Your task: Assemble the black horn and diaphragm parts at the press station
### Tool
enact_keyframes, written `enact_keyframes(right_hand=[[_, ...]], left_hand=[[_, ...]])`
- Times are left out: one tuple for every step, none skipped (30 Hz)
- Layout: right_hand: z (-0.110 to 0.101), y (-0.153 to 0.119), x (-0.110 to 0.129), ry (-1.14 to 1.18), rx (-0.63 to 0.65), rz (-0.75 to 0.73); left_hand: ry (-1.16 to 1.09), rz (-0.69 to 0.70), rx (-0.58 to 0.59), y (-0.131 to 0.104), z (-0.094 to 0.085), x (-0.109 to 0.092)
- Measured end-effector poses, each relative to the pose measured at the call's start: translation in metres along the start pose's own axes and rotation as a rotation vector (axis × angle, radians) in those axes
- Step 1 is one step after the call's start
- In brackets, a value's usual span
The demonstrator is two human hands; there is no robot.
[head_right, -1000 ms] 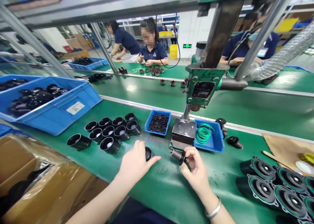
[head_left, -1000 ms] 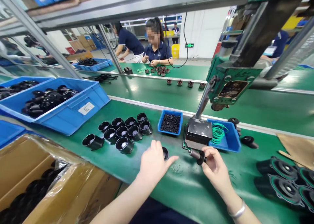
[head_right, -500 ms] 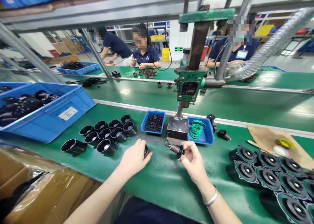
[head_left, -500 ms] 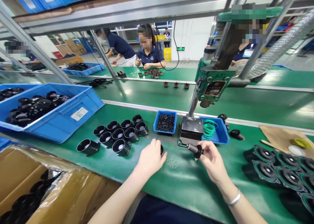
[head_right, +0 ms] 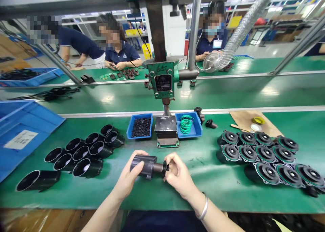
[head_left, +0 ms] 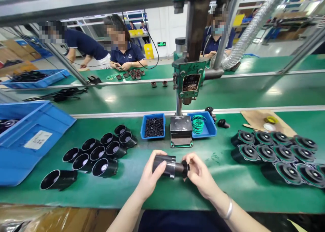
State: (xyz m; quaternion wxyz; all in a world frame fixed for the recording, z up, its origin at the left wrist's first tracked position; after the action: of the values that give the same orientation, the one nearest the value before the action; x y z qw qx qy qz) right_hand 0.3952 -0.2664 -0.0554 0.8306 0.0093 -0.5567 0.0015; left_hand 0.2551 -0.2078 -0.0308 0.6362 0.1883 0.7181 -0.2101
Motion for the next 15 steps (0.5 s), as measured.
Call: enact_keyframes(right_hand=[[0.002,0.002,-0.001,-0.036,0.004,0.003],[0.003,0.005,0.000,-0.073,0.005,0.004],[0.005,0.007,0.001,-0.113,0.006,-0.001],[0.006,0.010,0.006,-0.158,0.008,-0.014],[0.008,0.012,0.013,-0.217,0.009,-0.036],[0.009,0.014,0.024,-0.297,0.015,-0.065],[0.011,0.016,0.037,-0.399,0.037,-0.096],[0.014,0.018,0.052,-0.519,0.071,-0.131],[0.019,0.018,0.067,-0.650,0.115,-0.163],[0.023,0.019,0.080,-0.784,0.164,-0.192],[0.028,0.019,0.092,-0.920,0.214,-0.218],[0.033,0.019,0.100,-1.056,0.264,-0.240],[0.038,0.019,0.104,-1.196,0.315,-0.258],[0.044,0.020,0.103,-1.336,0.370,-0.268],[0.049,0.021,0.099,-1.471,0.429,-0.269]], left_hand=[[0.074,0.028,0.019,0.000,0.004,-0.002],[0.131,0.057,0.029,0.000,0.008,-0.003],[0.166,0.088,0.027,0.000,0.011,-0.004],[0.178,0.123,0.015,-0.001,0.014,-0.005],[0.173,0.161,-0.005,-0.001,0.016,-0.005],[0.157,0.197,-0.021,-0.001,0.017,-0.005],[0.132,0.232,-0.024,0.000,0.019,-0.005],[0.102,0.271,-0.016,0.002,0.022,-0.006],[0.070,0.309,-0.003,0.004,0.023,-0.008],[0.045,0.340,0.018,0.008,0.025,-0.009],[0.035,0.360,0.055,0.013,0.028,-0.011],[0.053,0.365,0.107,0.018,0.032,-0.011],[0.099,0.349,0.165,0.023,0.037,-0.009],[0.162,0.315,0.218,0.029,0.041,-0.004],[0.225,0.273,0.257,0.033,0.044,0.002]])
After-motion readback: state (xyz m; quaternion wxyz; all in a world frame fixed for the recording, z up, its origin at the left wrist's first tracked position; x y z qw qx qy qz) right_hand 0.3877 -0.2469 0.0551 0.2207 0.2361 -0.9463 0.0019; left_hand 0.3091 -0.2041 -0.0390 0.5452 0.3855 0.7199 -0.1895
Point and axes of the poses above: each hand's wrist, its own y-axis towards the middle knuckle, its own z-axis out of the palm, x = y × z, the point moved 10 cm from there along y, towards the middle knuckle, and after that the axes turned 4 degrees about x, right-handed, at the moved point
